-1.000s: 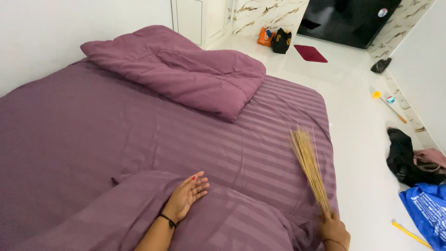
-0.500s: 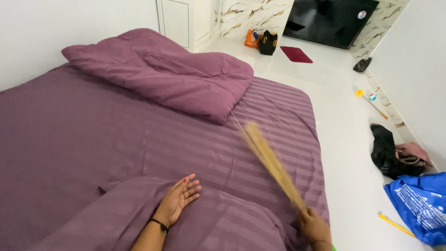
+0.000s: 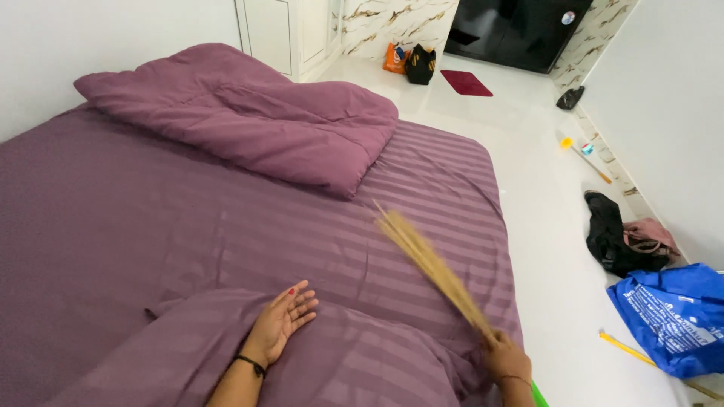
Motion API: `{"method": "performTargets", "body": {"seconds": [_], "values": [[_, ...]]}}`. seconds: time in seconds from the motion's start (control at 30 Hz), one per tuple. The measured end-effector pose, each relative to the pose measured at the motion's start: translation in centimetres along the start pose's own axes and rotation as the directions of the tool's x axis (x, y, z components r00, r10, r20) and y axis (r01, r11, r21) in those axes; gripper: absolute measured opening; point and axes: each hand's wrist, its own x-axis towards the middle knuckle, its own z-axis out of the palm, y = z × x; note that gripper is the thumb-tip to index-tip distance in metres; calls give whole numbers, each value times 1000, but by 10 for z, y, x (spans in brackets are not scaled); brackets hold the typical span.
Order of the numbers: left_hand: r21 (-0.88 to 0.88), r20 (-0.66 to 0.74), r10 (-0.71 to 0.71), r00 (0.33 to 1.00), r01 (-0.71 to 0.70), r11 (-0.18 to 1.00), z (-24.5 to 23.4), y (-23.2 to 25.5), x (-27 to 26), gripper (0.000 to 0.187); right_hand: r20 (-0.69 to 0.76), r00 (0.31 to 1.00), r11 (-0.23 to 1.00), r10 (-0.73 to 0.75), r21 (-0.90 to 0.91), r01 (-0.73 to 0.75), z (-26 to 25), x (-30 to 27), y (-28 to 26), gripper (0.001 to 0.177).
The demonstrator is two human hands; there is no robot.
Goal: The person sweeps a purple bedsheet with a traditional straw broom, moving the broom back and forth across the surface. The person occasionally adjusts the broom bristles with their left hand while continuing to sweep.
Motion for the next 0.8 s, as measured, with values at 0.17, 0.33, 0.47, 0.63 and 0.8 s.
{"method": "performTargets", "body": {"seconds": [0.17,0.33,0.47,0.63,0.8], "values": [[-20,8,20,1000,-19,1000,-7,0,-8,52,50,940,934,336,111,-340,-30,-19,9,55],[-12,11,-8,1000,8,1000,2,3,-4,52,-46,993,993,-109,44,111,-6,-5,-2,56],[-11,7,17,1000,-17,1000,-5,1,-2,49,114,959,963,258,56,-265,-33,-15,-2,56],[-32,-13,-2,1000,2,999,-2,4,-4,50,20,990,987,138,76,-139,-19,-11,-6,58],[-5,-24,-4,1000,4,1000,8,9,-8,48,127,989,997,77,17,-79,-7,4,-3,54]]}}
